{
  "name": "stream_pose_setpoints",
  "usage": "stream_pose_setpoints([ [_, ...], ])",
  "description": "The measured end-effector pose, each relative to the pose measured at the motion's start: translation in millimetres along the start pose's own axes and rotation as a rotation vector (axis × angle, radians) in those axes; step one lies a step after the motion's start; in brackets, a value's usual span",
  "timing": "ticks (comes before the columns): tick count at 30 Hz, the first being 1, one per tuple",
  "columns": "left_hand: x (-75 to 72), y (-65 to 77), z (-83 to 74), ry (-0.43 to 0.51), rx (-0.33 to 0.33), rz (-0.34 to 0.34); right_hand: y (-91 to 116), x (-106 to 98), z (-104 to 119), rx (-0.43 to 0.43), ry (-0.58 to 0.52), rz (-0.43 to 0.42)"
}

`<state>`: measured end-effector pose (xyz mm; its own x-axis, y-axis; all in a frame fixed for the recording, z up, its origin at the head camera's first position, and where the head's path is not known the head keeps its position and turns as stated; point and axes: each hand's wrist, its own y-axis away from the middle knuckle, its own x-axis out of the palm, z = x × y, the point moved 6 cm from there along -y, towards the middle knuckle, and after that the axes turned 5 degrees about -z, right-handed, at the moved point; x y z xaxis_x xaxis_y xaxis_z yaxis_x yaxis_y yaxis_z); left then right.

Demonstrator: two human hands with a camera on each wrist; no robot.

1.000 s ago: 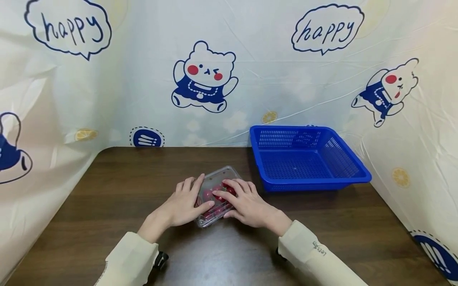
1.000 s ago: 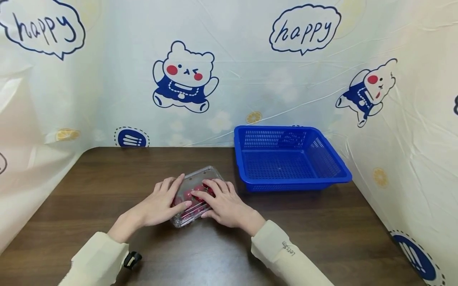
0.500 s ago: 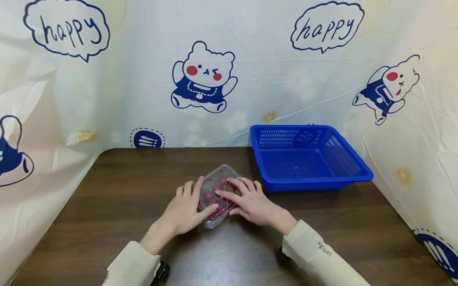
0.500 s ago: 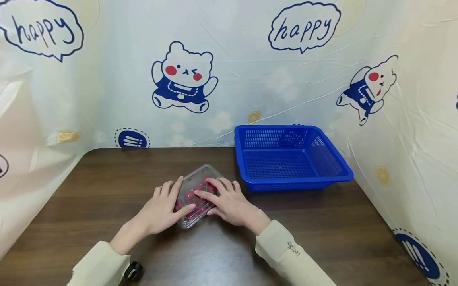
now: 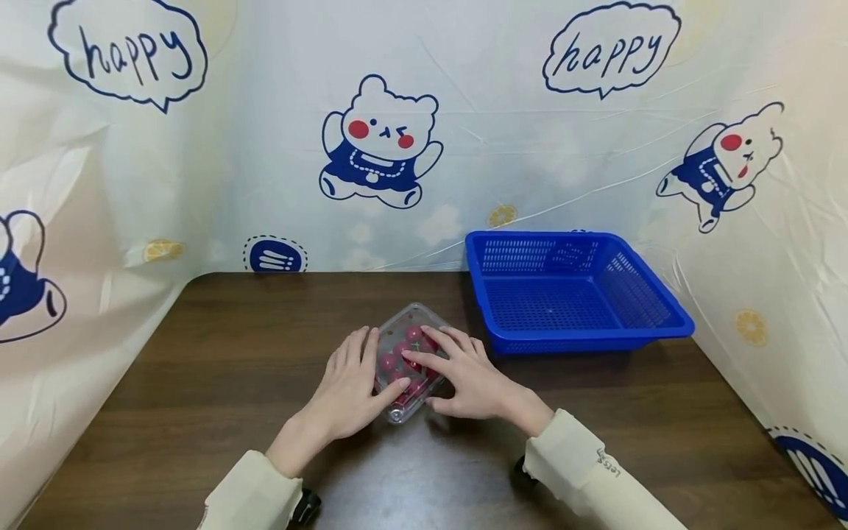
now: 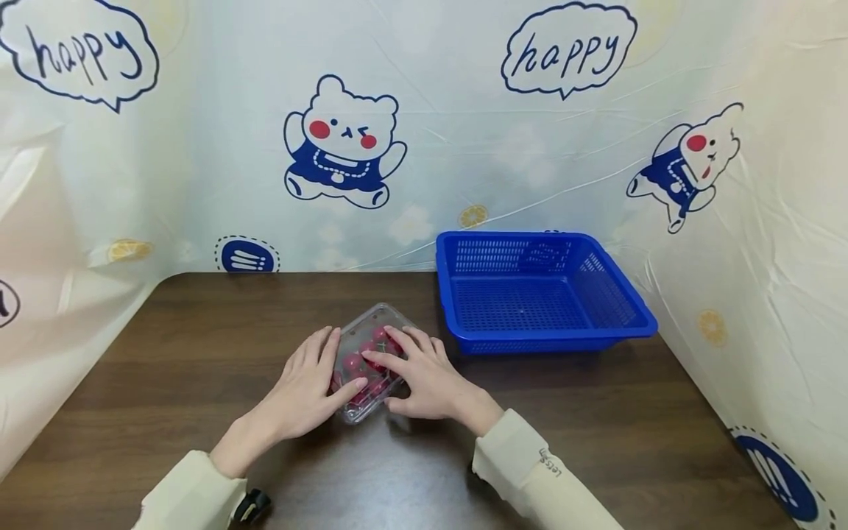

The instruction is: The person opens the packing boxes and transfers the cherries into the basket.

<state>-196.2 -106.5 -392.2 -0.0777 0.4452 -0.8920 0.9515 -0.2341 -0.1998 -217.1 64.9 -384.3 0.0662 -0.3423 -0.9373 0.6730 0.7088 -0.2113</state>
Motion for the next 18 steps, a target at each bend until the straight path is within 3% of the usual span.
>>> stream_pose_setpoints([
  [5,-3.3,1.1,5.4,0.071,0.059,0.058,-0.4,-0.9,0.3,0.002,0.035,-0.028],
  [10,-3.1,4.5,4.6,0.085,0.100,0.124,0.6,-0.2,1.5,0.004,0.133,-0.088],
  [18,-2.2,4.3,-2.0,0.068,0.116,0.094,-0.6,6.6,3.1,-0.007,0.299,-0.196],
])
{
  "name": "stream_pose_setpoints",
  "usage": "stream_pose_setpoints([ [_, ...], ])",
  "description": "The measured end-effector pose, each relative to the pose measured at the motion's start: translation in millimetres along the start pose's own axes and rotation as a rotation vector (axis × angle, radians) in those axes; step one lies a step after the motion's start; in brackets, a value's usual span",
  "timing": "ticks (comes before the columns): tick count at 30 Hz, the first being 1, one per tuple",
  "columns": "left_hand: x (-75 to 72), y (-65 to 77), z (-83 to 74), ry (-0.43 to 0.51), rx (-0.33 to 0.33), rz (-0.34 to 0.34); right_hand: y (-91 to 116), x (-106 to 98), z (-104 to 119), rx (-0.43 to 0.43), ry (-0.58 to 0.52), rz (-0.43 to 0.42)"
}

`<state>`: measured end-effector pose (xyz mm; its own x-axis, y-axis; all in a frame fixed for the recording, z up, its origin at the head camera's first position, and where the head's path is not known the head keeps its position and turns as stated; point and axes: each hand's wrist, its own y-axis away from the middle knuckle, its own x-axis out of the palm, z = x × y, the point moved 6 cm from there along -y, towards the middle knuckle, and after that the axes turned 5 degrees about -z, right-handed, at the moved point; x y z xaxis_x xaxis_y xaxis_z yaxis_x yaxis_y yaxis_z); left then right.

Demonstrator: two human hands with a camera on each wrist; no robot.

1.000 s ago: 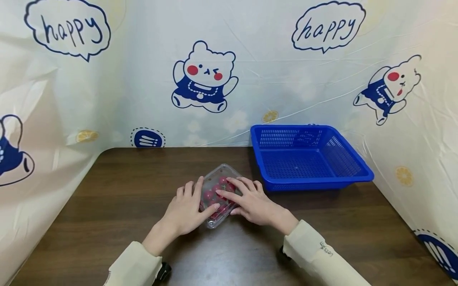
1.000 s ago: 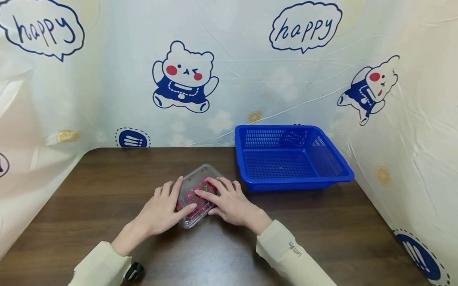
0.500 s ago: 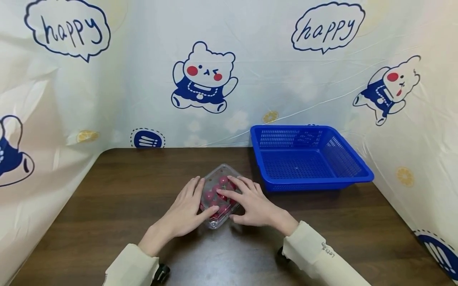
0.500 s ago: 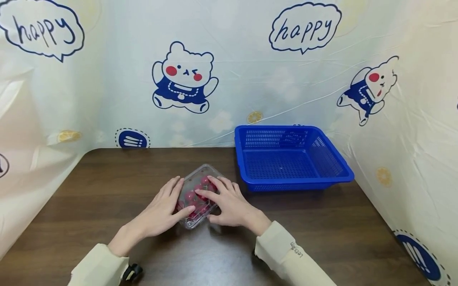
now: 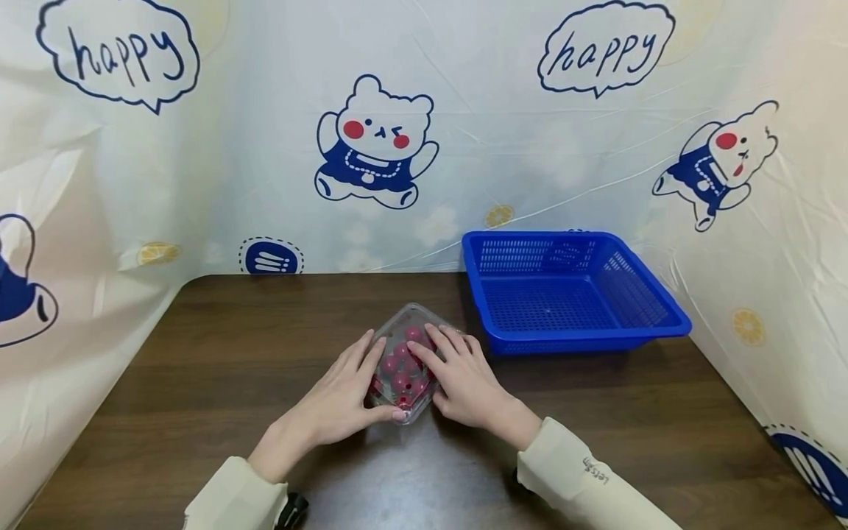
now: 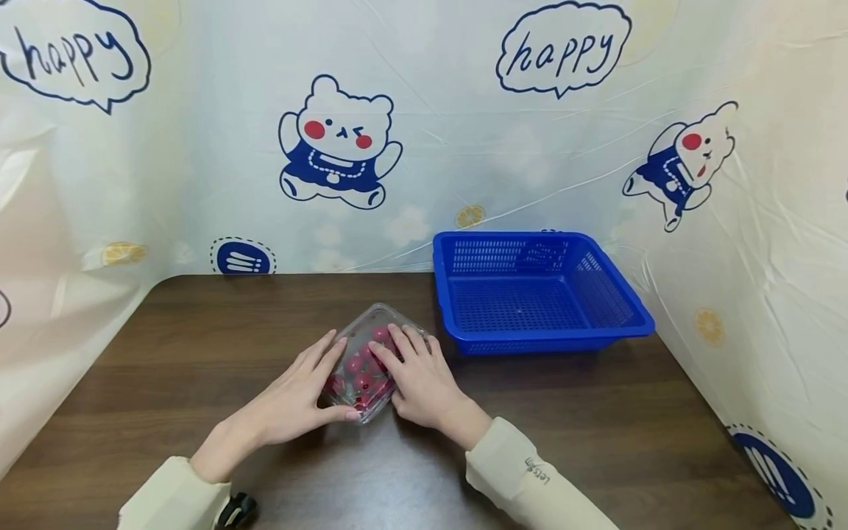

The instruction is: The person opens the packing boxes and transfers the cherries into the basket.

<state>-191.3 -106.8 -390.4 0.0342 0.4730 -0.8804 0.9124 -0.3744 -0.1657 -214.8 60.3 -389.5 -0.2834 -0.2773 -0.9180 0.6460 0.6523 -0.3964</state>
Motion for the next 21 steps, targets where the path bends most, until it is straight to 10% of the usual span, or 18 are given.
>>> stream_pose_setpoints([
  [21,2.1,3.8,-19.4,-0.114,-0.143,-0.156,-4,7,5,0.025,0.003,-0.028],
])
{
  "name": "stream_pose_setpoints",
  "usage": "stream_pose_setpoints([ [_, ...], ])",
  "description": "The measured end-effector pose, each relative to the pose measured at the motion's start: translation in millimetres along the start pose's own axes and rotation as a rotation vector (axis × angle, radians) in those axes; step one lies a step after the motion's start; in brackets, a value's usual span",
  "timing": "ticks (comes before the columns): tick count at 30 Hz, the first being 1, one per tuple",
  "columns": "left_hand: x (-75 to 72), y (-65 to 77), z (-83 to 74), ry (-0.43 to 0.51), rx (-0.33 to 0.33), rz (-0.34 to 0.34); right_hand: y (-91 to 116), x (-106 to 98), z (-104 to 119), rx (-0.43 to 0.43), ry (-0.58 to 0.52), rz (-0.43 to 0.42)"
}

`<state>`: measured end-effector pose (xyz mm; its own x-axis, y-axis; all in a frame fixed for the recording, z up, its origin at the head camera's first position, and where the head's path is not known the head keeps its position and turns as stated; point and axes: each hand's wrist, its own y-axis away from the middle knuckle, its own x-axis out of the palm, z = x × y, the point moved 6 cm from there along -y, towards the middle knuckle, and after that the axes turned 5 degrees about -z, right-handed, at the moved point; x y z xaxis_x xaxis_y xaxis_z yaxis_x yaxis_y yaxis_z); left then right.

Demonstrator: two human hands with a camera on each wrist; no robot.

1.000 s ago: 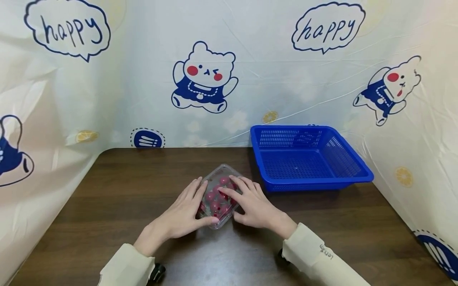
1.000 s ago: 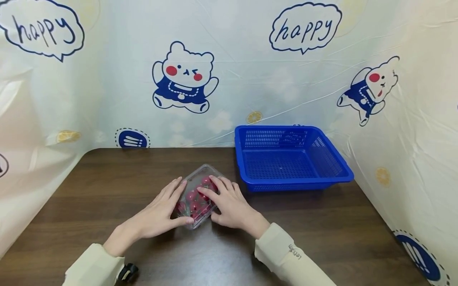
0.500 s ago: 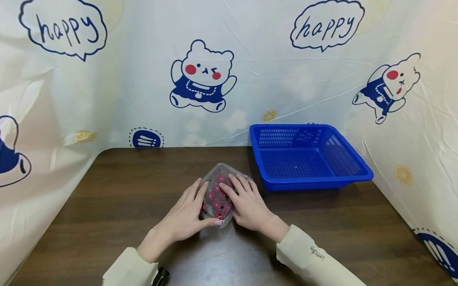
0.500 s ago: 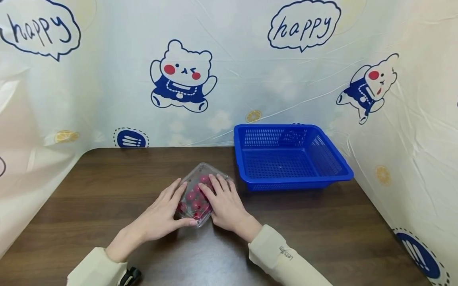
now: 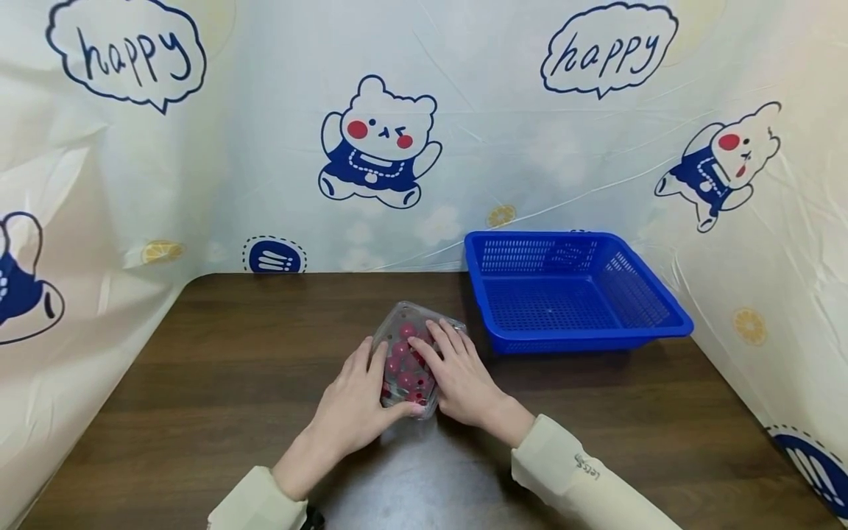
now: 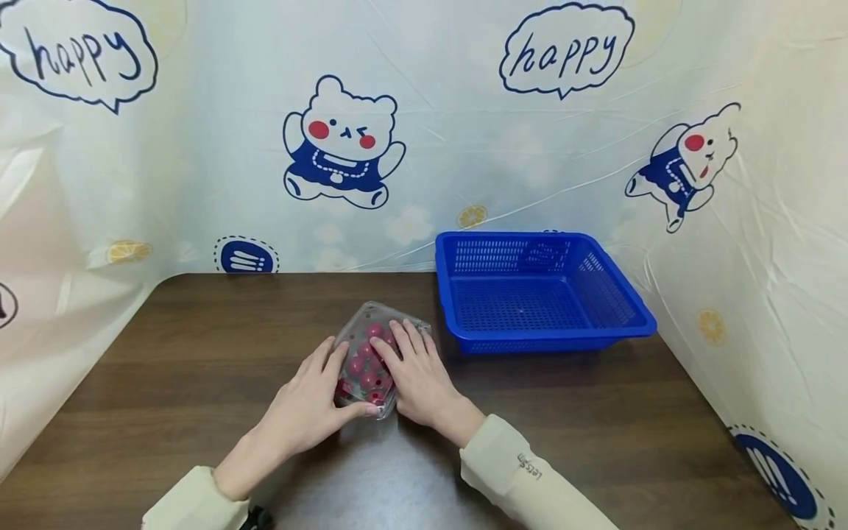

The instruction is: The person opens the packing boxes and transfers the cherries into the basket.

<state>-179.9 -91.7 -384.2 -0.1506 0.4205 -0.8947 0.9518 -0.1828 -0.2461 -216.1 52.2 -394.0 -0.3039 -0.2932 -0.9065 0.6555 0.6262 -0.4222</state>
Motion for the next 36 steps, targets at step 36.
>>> stream_pose_setpoints([
  [36,-2.3,8.5,-35.2,-0.247,-0.062,-0.145,11,-2,-17,-0.079,-0.100,0.141],
])
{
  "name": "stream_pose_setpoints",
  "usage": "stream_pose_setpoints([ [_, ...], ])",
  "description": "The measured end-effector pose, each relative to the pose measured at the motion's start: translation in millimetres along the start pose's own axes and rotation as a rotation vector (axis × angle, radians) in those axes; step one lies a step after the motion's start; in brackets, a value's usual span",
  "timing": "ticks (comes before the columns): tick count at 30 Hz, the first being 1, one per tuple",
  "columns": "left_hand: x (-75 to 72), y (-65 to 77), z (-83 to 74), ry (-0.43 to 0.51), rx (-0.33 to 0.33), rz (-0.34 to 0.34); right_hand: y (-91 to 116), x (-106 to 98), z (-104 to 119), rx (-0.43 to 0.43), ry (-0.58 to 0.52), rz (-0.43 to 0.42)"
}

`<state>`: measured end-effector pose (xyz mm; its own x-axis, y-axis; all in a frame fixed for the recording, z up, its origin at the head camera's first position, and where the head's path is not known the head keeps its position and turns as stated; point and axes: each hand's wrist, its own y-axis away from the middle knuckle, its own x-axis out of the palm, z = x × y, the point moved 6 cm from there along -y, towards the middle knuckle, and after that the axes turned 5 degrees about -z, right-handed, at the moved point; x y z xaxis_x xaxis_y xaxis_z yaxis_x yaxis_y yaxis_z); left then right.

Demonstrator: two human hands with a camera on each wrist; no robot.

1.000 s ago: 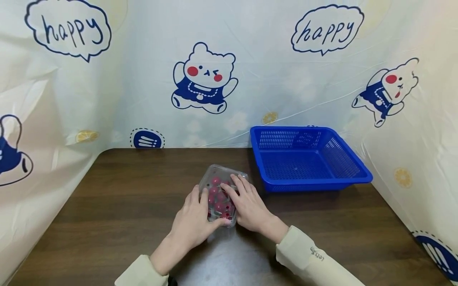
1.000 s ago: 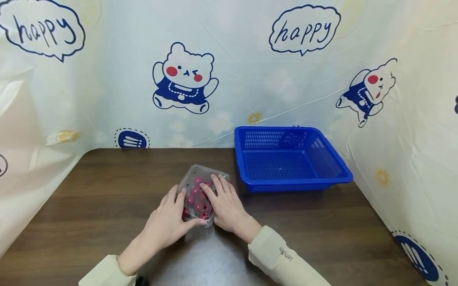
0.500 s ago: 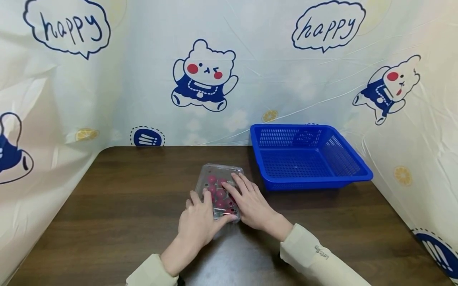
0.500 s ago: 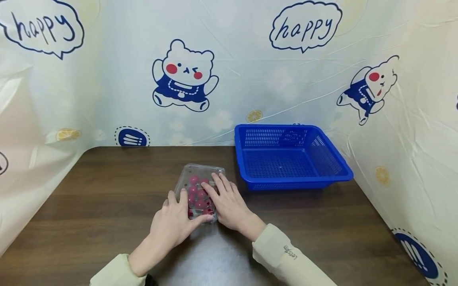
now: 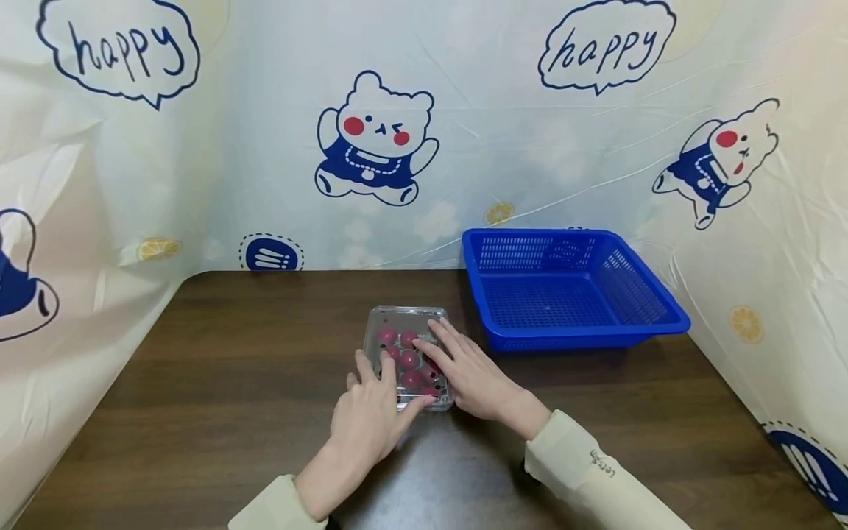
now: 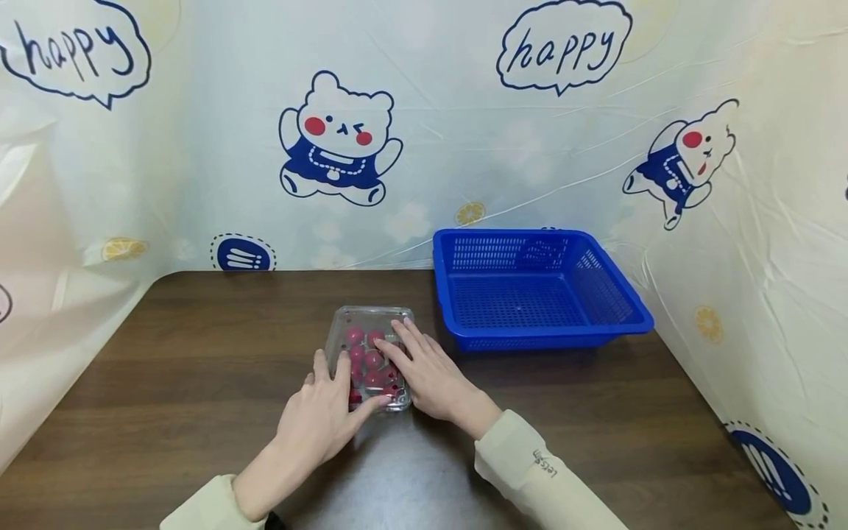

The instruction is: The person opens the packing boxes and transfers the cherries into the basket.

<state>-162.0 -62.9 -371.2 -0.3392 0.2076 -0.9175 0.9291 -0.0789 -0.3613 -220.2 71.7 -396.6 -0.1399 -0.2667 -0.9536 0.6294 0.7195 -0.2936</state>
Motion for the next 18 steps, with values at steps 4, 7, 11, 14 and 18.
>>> stream_pose_setpoints([
  [4,-0.5,-1.6,0.0,-0.003,0.067,-0.025,0,0,-1,-0.007,-0.005,-0.001],
  [7,3.5,-3.8,0.1,-0.019,0.143,-0.035,0,0,0,-0.007,-0.012,-0.002],
  [11,14.3,-6.4,1.9,-0.006,0.243,-0.003,-1,0,0,-0.006,-0.016,-0.001],
  [14,20.1,-7.5,2.6,0.013,0.291,0.019,-1,0,0,-0.004,-0.015,-0.001],
  [18,22.8,-8.1,2.6,0.037,0.303,0.030,-2,0,0,-0.006,-0.011,-0.005],
])
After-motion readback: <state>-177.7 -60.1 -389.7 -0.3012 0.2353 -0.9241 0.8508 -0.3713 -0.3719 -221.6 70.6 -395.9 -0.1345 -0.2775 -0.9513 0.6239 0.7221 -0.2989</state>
